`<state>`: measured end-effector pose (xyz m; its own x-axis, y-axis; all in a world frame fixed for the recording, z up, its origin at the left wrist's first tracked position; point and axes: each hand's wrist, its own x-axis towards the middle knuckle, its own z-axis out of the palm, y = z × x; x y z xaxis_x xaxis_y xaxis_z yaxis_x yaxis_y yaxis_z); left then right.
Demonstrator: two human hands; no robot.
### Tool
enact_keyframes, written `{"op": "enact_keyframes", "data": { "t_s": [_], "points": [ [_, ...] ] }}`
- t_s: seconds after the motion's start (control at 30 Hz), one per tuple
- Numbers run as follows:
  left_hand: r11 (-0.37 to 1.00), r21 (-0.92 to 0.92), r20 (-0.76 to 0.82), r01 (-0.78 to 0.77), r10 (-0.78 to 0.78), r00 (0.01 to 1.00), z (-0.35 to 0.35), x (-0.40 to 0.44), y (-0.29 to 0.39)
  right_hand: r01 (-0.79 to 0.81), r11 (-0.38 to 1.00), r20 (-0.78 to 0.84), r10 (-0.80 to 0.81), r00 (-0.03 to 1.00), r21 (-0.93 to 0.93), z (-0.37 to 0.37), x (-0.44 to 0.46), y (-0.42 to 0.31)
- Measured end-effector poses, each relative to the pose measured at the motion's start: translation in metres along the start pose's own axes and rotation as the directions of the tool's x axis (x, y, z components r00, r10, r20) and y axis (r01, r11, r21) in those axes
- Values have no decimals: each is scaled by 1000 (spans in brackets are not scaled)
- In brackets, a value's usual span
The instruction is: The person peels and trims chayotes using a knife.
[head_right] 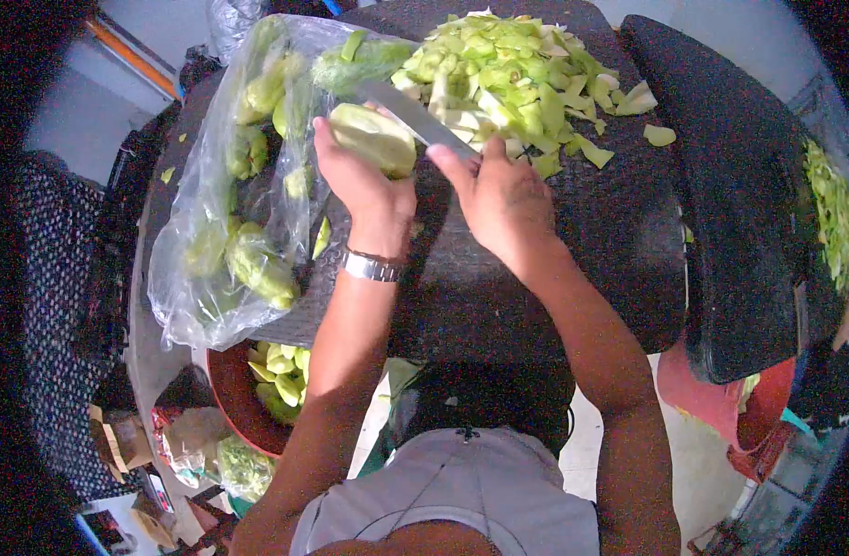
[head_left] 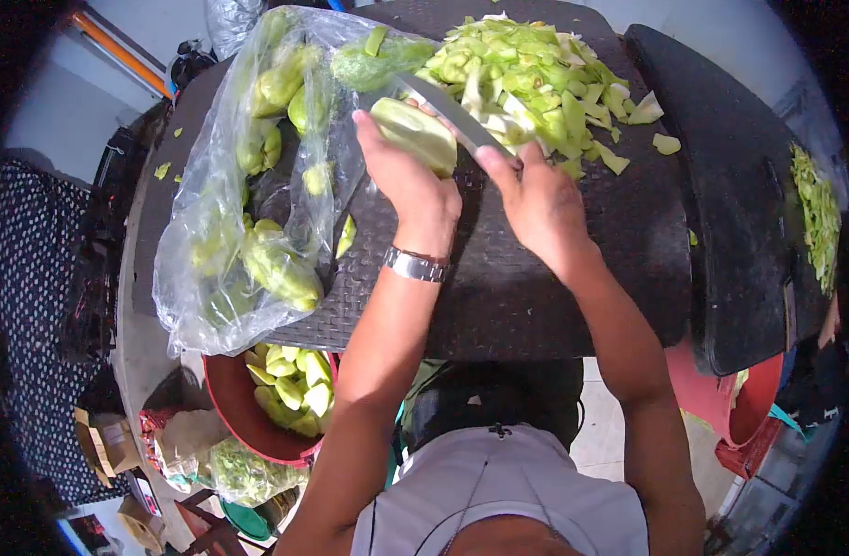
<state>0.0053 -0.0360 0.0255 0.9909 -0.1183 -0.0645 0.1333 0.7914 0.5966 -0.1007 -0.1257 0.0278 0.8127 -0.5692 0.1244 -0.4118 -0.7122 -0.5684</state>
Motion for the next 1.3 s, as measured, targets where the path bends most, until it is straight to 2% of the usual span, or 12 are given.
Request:
{"op": "enact_keyframes", "data": {
  "t_s": [0.2, 0.37, 0.5, 0.6, 0.67, 0.73, 0.83, 0.93, 1.07, 1.13, 1.23, 1.3],
  "points": [
    [900, -96, 186, 425, -403, 896, -23, 18, -2, -173, 875, 114, 136, 984, 452, -5, 20, 31],
    [850, -24, 269, 525, -501, 823, -17, 9, -4, -187, 854, 227, 83, 970, 485, -16, 14, 29],
    [817, 328, 506, 474, -576, 642, -32, -31, 72, -106, 819, 184, 0, 983, 564, -15, 20, 42],
    [691, 644, 397, 329, -670, 627, -86, -90, 170, -182, 793, 256, 35, 966, 582, -17, 15, 40],
    [302, 950, 297, -85, -778, 554, -128, -110, 233, -199, 815, 275, 51, 960, 544, -20, 14, 40],
    [-150, 988, -97, -23, -741, 664, -166, -142, 272, -168, 812, 277, 8, 961, 560, -21, 12, 38],
    [-654, 756, -254, -1, -296, 921, -213, -182, 290, -158, 825, 282, -1, 959, 542, -19, 8, 33],
    [-667, 729, 175, -153, -34, 984, -202, -183, 297, -151, 828, 273, -2, 962, 539, -21, 7, 31],
    [-285, 917, 389, -278, 493, 779, -107, -156, 280, -99, 856, 226, -21, 974, 507, -16, 10, 37],
    [-311, 816, 576, -487, 365, 732, -74, -121, 264, -80, 872, 207, -24, 978, 483, -13, 10, 38],
    [-437, 742, 563, -508, -5, 826, -37, -19, 226, -48, 876, 193, -52, 980, 481, -12, 6, 35],
    [-566, 581, 634, -585, -137, 761, -65, 97, 203, -10, 876, 178, -86, 980, 483, -16, 3, 29]
  ]
}}
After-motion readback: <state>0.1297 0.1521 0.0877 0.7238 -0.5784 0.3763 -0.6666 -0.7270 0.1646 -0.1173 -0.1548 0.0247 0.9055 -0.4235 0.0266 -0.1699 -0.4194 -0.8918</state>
